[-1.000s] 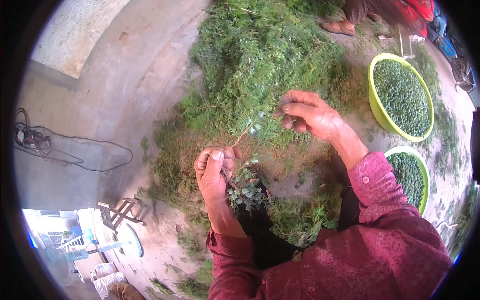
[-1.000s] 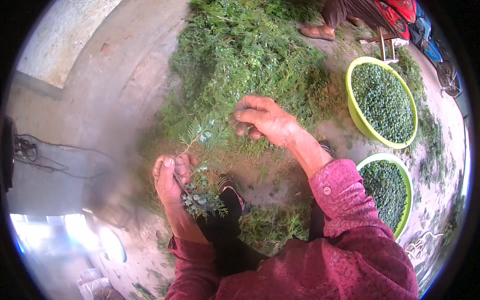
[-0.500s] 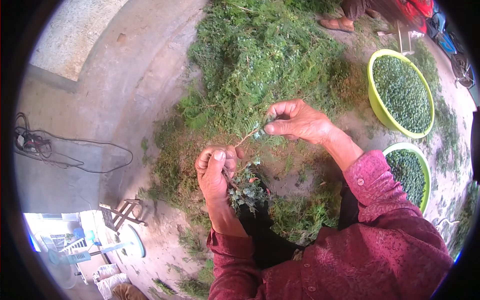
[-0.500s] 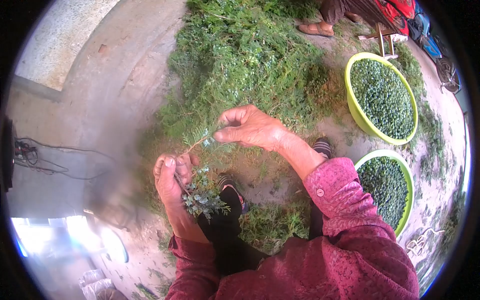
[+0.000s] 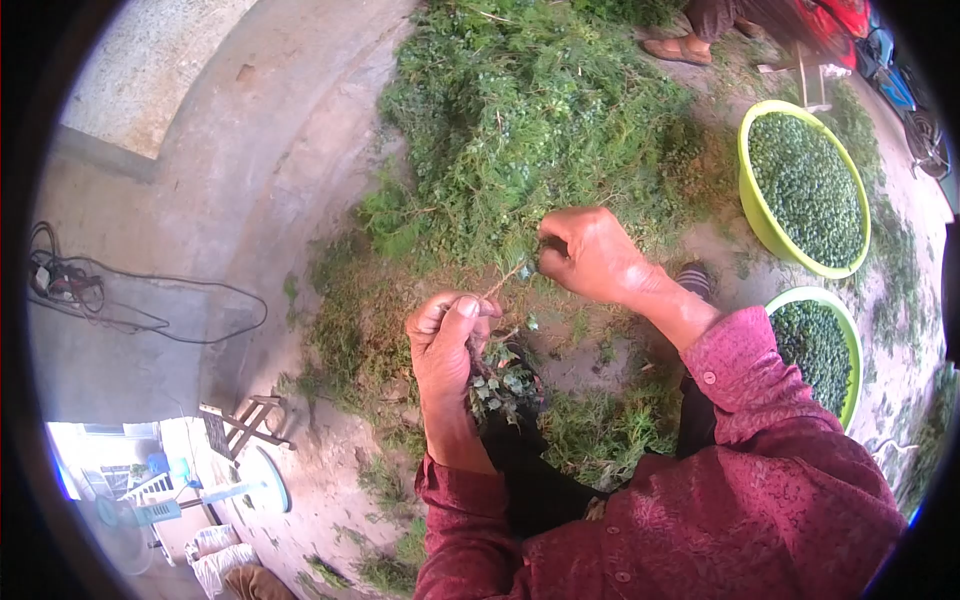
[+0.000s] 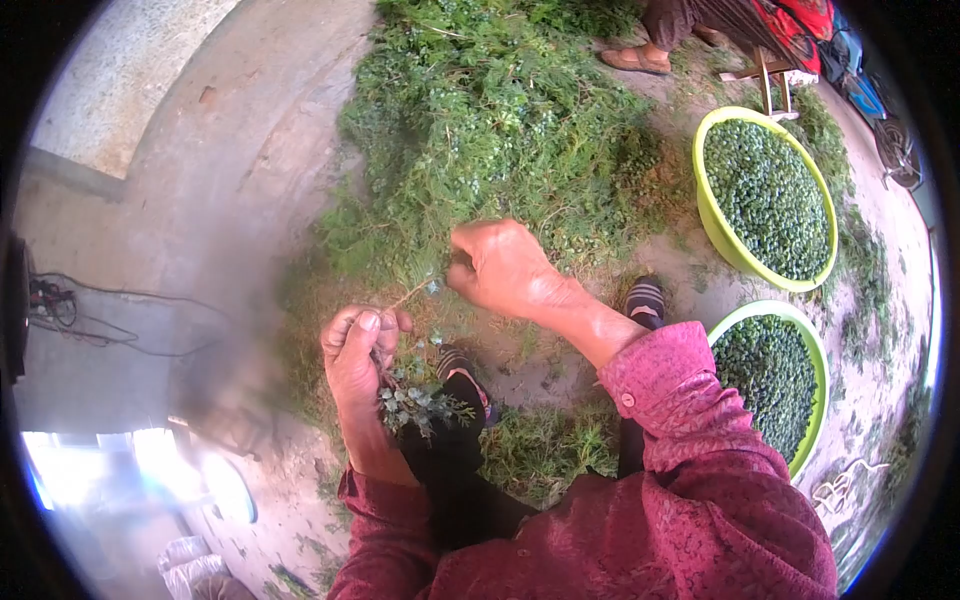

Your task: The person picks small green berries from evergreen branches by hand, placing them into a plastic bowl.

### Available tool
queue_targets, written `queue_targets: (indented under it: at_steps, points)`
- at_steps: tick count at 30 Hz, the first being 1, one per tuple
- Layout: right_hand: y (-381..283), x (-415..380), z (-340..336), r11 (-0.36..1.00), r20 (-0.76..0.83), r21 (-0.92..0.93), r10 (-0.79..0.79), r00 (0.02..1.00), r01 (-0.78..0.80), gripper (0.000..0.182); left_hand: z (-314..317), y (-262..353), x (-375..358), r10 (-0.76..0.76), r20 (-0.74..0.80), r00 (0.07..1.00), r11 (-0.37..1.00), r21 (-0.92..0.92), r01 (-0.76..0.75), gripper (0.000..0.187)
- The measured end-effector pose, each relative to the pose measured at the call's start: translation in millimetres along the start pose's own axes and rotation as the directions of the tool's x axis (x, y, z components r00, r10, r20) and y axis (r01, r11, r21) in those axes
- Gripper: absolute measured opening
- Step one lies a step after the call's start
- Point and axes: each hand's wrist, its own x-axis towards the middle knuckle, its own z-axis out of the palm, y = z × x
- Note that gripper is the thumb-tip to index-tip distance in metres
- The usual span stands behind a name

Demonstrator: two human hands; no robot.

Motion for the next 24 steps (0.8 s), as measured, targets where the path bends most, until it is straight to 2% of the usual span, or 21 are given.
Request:
queue_targets:
  at_steps: [2,3,4,5,6,7,9,11,13,14,15,17,22,24]
  points:
    - [1.8,-1.6,1.0,0.988,0.003,-0.147,-0.049,0.999,0.049,0.012,1.9,1.4,-1.0,0.002,-0.012,1.0,1.0,0.014,-0.001,0.014]
    - [-1.4,0.5,-4.6,0.988,0.004,-0.147,-0.049,0.999,0.049,0.012,1.9,2.5,-1.2,0.001,-0.013,1.0,1.0,0.013,-0.001,0.014]
    - [-7.0,5.3,-15.1,0.95,0.148,0.156,0.247,0.958,-0.269,0.011,1.7,3.5,-1.4,0.001,-0.03,1.0,1.0,-0.004,-0.001,0.015]
    - [-8.1,10.3,-22.4,0.725,0.363,0.38,0.454,0.814,-0.574,0.01,1.2,4.1,-1.5,0.001,-0.046,0.999,1.0,-0.022,-0.002,0.016]
    - [1.9,13.7,-25.4,0.378,0.49,0.708,0.345,0.801,-0.596,0.012,0.2,4.1,-1.0,0.002,-0.048,0.999,1.0,-0.023,-0.003,0.016]
    - [7.4,13.7,-25.9,0.38,0.491,0.707,0.343,0.801,-0.597,0.012,-1.3,3.8,-0.3,0.034,-0.028,0.999,0.997,-0.064,-0.035,0.016]
    - [9.8,13.6,-28.2,-0.042,0.507,0.854,0.288,0.812,-0.518,0.013,-5.4,2.1,0.3,0.068,-0.007,0.998,0.992,-0.104,-0.068,0.017]
    - [0.7,14.2,-29.2,-0.031,0.539,0.831,0.293,0.79,-0.555,0.015,-9.8,0.4,0.9,0.061,0.082,0.995,0.98,-0.192,-0.045,0.013]
    - [-0.2,11.8,-25.0,0.089,0.587,0.79,0.179,0.79,-0.607,0.022,-10.5,0.0,0.6,0.053,0.095,0.994,0.978,-0.208,-0.032,0.013]
    - [1.9,11.7,-21.0,0.205,0.601,0.754,0.167,0.781,-0.624,0.029,-10.5,0.4,0.5,0.051,0.11,0.993,0.974,-0.225,-0.026,0.013]
    - [-1.0,12.4,-20.7,0.204,0.601,0.755,0.167,0.782,-0.624,0.029,-10.3,0.8,0.2,0.051,0.11,0.993,0.974,-0.224,-0.025,0.013]
    - [-9.6,13.0,-20.8,0.454,0.722,0.57,0.121,0.681,-0.685,0.029,-9.4,1.2,-0.5,0.032,0.092,0.995,0.974,-0.228,-0.01,0.013]
    - [-8.4,10.9,-13.0,0.389,0.696,0.597,0.183,0.694,-0.701,0.026,-10.8,-1.0,-1.2,0.049,0.076,0.996,0.977,-0.211,-0.032,0.013]
    - [-15.6,12.5,-16.8,0.455,0.654,0.574,0.245,0.716,-0.68,0.021,-11.0,1.3,-1.2,0.043,0.077,0.996,0.983,-0.183,-0.028,0.013]
